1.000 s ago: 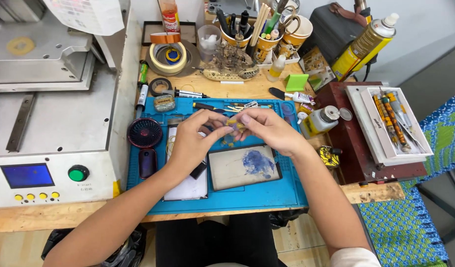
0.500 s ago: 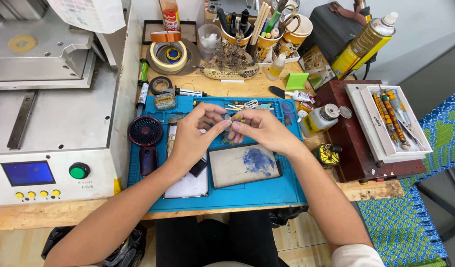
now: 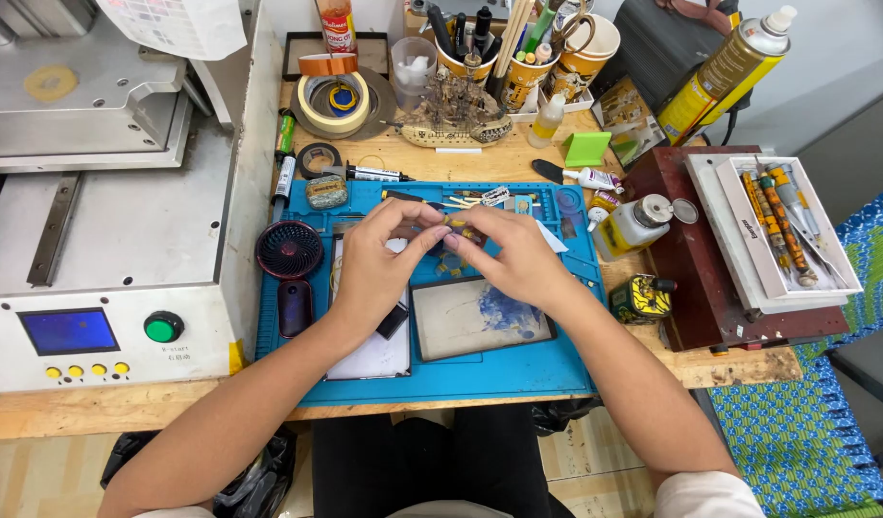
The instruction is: Inspecting and organizing small electronic components and adhesive strips on a repair mat at a workbench.
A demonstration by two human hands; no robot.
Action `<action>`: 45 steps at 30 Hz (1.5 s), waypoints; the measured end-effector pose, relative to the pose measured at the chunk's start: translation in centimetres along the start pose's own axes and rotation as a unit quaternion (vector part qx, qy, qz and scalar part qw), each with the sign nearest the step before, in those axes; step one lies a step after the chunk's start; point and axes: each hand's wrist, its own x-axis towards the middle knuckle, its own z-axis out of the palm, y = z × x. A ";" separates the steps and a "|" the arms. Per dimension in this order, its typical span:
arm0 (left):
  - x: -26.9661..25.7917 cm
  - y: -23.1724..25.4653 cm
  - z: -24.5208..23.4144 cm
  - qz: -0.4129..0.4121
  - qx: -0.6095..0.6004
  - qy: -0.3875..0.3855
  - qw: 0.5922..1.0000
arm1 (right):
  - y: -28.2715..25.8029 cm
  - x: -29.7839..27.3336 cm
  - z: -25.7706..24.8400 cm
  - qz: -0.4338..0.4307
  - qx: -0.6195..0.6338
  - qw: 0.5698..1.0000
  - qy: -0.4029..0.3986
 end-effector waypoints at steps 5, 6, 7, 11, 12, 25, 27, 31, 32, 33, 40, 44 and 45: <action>-0.3 0.1 0.0 -0.013 -0.007 0.005 1.000 | 1.0 -0.4 1.1 0.021 0.042 0.999 0.022; -0.2 -0.1 0.0 -0.013 -0.007 0.004 1.000 | 1.0 -0.4 1.1 0.022 0.043 0.999 0.022; -0.1 -0.3 0.0 -0.013 -0.005 0.004 1.000 | 1.0 -0.5 1.2 0.007 0.027 0.999 0.029; -0.2 -0.4 0.0 -0.005 0.002 -0.001 1.000 | 0.6 -0.4 1.1 -0.021 -0.012 0.999 0.041; -0.1 -0.6 0.1 -0.014 0.004 -0.001 1.000 | 1.0 -0.6 1.2 -0.015 -0.006 0.999 0.037; -0.4 -0.7 0.2 0.077 0.066 -0.018 0.995 | 0.1 -0.7 0.8 -0.060 -0.016 0.995 0.075; -0.4 -0.6 0.2 0.082 0.066 -0.024 0.994 | -0.4 -0.6 0.7 -0.055 -0.008 0.995 0.081; -0.2 -0.7 0.1 0.103 0.085 -0.020 0.991 | -1.0 -0.6 0.6 -0.039 0.056 0.993 0.092; -0.2 -0.7 0.1 0.109 0.094 -0.018 0.989 | -1.1 -0.6 0.6 -0.035 0.082 0.992 0.090; -0.2 -0.5 -0.1 0.108 0.095 -0.018 0.989 | -0.9 -0.6 0.7 -0.036 0.083 0.992 0.089; -0.3 0.2 -0.4 0.109 0.130 -0.019 0.985 | 0.3 -1.0 1.0 0.036 0.198 0.977 0.066; -0.5 -0.3 0.0 0.118 0.121 -0.039 0.985 | 0.0 -0.9 1.3 0.108 0.303 0.943 0.085; -0.5 -0.2 0.0 0.122 0.120 -0.040 0.984 | 0.3 -1.0 1.5 0.106 0.300 0.944 0.087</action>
